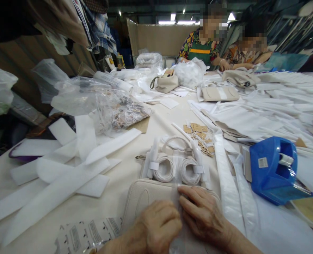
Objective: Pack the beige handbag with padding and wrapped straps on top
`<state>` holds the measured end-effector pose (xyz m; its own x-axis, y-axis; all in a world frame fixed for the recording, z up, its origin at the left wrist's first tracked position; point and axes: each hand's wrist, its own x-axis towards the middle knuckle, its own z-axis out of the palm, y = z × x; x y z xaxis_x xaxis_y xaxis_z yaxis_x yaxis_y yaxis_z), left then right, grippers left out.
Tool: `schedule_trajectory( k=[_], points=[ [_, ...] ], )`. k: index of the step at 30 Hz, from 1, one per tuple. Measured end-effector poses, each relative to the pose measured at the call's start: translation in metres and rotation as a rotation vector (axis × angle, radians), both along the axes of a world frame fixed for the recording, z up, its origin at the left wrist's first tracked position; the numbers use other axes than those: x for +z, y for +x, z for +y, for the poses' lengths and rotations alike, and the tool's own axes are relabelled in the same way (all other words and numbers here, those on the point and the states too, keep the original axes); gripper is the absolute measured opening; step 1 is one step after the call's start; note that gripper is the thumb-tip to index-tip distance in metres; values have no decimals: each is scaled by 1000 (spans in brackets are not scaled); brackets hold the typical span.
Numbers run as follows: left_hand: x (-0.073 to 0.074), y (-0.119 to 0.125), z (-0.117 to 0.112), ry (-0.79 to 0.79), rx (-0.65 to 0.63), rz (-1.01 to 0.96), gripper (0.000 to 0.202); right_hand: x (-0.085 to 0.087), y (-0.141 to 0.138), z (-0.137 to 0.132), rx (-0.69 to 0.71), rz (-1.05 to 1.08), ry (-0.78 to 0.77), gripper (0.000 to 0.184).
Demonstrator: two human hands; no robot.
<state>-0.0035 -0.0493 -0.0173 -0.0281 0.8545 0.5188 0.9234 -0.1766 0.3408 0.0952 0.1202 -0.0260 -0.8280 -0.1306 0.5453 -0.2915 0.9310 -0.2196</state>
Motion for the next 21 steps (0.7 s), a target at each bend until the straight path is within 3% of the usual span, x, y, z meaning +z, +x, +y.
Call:
schedule_trajectory(
  k=[3,7,12,16,18,21],
  points=[
    [14,-8,19,17,116,40,29,0,0,-1,3,4,-20,18],
    [-2,-10,27,-83,177,184,33,5,2,-1,19,7,-105,19],
    [-7,-10,23,-92,148,219,33,3,-9,1,-336,84,-82,26],
    [-6,-11,22,-82,179,210,37,-3,-21,5,-415,53,11,25],
    [-10,-11,22,-87,189,217,39,-4,-22,9,-414,42,-91,24],
    [-14,-10,23,-129,178,221,40,0,-18,16,-352,-10,-387,23]
  ],
)
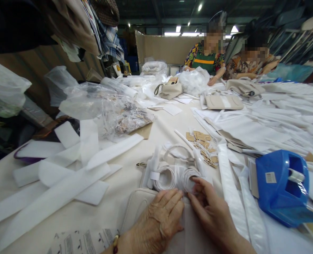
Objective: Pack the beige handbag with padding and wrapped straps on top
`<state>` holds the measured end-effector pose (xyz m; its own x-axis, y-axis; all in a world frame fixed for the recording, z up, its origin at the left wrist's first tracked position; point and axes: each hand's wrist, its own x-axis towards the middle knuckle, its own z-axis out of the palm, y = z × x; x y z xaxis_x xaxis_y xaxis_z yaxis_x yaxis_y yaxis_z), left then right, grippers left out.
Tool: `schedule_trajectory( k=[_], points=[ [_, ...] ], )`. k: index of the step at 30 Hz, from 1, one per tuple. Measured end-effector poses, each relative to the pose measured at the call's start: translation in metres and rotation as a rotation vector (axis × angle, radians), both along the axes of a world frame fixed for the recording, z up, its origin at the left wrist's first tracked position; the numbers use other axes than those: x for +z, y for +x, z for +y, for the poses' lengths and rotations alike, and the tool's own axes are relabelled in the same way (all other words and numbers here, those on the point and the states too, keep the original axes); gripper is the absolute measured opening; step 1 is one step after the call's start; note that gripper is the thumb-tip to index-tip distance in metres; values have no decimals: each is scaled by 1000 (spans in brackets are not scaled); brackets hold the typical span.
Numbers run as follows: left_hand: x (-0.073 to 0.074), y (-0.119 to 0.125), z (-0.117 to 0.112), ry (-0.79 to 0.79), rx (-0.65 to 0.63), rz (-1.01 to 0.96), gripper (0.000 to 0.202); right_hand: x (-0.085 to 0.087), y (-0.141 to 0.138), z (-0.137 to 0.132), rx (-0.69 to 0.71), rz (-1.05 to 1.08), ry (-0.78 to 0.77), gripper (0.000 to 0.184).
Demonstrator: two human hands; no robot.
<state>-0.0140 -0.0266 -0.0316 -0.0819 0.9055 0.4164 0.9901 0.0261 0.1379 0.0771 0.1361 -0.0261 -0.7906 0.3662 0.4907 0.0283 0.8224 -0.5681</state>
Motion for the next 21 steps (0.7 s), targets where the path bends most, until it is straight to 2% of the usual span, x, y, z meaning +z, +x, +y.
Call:
schedule_trajectory(
  k=[2,6,11,14,16,18,21],
  points=[
    [-1,0,1,-37,-4,-18,41,3,3,4,30,5,-160,22],
    [-3,-1,2,-83,-6,-51,48,8,6,12,19,19,-369,21],
    [-1,-2,2,-80,-12,-51,50,15,10,20,7,16,-832,35],
    [6,-3,3,-110,-10,-64,46,22,10,22,-11,49,-979,39],
    [11,-4,4,-129,-6,-84,45,22,9,21,-20,64,-975,40],
    [14,-4,5,-149,-8,-109,44,18,5,17,-23,59,-849,34],
    [15,-5,6,-175,-23,-148,40,8,-2,6,-40,46,-376,15]
  ],
)
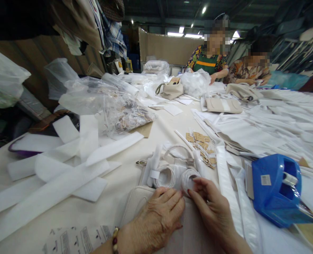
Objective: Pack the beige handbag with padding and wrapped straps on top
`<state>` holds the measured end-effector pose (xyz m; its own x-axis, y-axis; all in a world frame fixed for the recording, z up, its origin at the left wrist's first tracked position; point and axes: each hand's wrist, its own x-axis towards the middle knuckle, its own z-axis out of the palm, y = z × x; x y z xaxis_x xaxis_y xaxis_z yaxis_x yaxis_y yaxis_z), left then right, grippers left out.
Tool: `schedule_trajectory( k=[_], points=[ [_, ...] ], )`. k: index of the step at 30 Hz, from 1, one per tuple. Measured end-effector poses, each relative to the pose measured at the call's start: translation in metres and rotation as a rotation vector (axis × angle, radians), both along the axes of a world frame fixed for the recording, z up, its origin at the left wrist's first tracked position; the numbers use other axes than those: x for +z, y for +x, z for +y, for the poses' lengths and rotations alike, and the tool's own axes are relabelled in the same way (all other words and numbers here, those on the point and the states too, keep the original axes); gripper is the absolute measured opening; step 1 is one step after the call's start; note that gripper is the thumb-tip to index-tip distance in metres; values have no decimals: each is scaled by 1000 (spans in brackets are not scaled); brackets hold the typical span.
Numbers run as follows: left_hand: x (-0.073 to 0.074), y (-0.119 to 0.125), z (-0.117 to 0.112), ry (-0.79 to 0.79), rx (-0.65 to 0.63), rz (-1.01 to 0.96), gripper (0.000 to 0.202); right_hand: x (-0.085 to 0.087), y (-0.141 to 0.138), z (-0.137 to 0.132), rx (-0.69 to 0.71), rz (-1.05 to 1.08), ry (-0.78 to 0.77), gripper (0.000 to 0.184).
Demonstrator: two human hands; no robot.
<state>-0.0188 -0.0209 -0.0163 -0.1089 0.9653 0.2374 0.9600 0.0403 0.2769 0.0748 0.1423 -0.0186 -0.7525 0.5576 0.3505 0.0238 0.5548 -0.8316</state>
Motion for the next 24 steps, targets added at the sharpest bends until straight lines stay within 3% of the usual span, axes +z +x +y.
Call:
schedule_trajectory(
  k=[3,9,13,18,24],
  points=[
    [-2,-1,-2,10,-19,3,42,-9,0,-10,-11,10,431,13],
    [-8,-4,-13,41,-92,93,58,-32,43,-31,101,39,847,37],
    [-8,-8,-16,12,-152,113,48,-43,66,-47,204,86,898,39],
    [-5,-10,-17,12,-162,92,45,-34,70,-53,379,57,918,30],
    [-9,-10,-19,-5,-159,100,54,-47,71,-57,283,184,794,22]
  ],
)
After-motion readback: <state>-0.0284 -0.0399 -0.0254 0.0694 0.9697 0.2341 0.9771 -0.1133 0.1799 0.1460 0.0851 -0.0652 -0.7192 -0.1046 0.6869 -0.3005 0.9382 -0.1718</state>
